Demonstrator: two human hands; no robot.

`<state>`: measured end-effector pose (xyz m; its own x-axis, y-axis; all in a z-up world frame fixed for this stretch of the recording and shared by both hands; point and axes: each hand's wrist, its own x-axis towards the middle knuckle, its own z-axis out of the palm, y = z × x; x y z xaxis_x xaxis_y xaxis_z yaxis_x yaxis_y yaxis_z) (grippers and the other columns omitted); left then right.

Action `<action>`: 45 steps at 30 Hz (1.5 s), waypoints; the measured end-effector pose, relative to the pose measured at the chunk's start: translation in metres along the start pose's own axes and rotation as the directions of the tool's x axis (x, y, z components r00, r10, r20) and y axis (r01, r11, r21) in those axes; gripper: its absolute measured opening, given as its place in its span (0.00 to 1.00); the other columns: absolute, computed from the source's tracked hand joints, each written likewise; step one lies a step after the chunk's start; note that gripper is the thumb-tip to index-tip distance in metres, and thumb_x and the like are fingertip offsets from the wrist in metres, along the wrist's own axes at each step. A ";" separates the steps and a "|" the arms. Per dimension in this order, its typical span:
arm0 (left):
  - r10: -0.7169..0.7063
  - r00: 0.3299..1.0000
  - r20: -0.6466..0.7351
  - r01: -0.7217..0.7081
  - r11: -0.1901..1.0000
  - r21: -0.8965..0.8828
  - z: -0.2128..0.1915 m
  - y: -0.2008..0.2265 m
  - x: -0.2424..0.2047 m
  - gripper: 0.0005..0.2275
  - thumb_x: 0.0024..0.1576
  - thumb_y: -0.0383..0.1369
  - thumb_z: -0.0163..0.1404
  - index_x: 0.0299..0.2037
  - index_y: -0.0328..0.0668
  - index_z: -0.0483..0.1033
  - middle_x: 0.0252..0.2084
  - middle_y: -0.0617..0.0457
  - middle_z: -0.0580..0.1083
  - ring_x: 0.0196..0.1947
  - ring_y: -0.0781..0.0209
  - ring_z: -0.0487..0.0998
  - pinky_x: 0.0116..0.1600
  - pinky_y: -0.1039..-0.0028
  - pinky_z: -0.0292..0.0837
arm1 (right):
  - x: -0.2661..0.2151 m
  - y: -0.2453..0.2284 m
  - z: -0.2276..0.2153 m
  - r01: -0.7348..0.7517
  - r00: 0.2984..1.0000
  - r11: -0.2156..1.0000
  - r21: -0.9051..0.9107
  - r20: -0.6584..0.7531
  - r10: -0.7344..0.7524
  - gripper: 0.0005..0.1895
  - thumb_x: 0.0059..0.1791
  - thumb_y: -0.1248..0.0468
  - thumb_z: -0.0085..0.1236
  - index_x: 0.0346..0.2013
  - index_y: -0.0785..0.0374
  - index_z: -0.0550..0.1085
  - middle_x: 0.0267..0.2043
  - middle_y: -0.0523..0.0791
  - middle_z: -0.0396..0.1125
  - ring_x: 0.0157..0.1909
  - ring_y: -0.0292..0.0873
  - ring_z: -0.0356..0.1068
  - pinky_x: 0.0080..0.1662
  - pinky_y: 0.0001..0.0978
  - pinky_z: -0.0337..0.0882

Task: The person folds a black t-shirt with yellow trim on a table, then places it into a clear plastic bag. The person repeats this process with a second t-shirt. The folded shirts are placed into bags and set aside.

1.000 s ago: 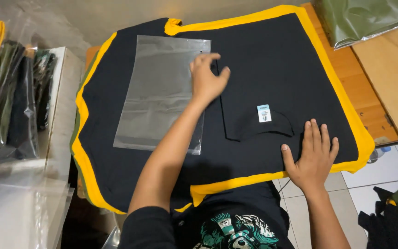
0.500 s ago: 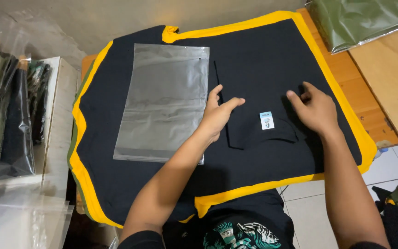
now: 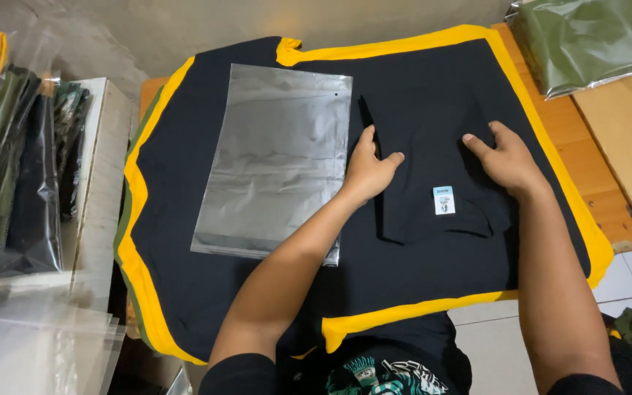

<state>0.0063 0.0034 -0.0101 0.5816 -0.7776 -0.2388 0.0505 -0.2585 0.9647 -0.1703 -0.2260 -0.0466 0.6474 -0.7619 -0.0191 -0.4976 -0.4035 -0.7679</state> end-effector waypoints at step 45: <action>0.267 0.964 -0.016 -0.212 0.727 -0.653 -0.047 -0.033 0.032 0.25 0.53 0.24 0.49 0.64 0.30 0.69 0.30 0.53 0.66 0.16 0.75 0.58 0.15 0.87 0.50 | 0.010 -0.076 0.130 -0.238 0.770 0.526 0.817 0.489 -0.411 0.48 0.43 0.79 0.42 0.78 0.59 0.48 0.77 0.54 0.51 0.67 0.48 0.62 0.63 0.46 0.67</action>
<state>0.0616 0.0139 -0.0445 0.5868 -0.8092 0.0287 0.4434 0.3508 0.8248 -0.0509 -0.1374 -0.0722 0.9849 -0.1730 -0.0123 0.0558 0.3833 -0.9220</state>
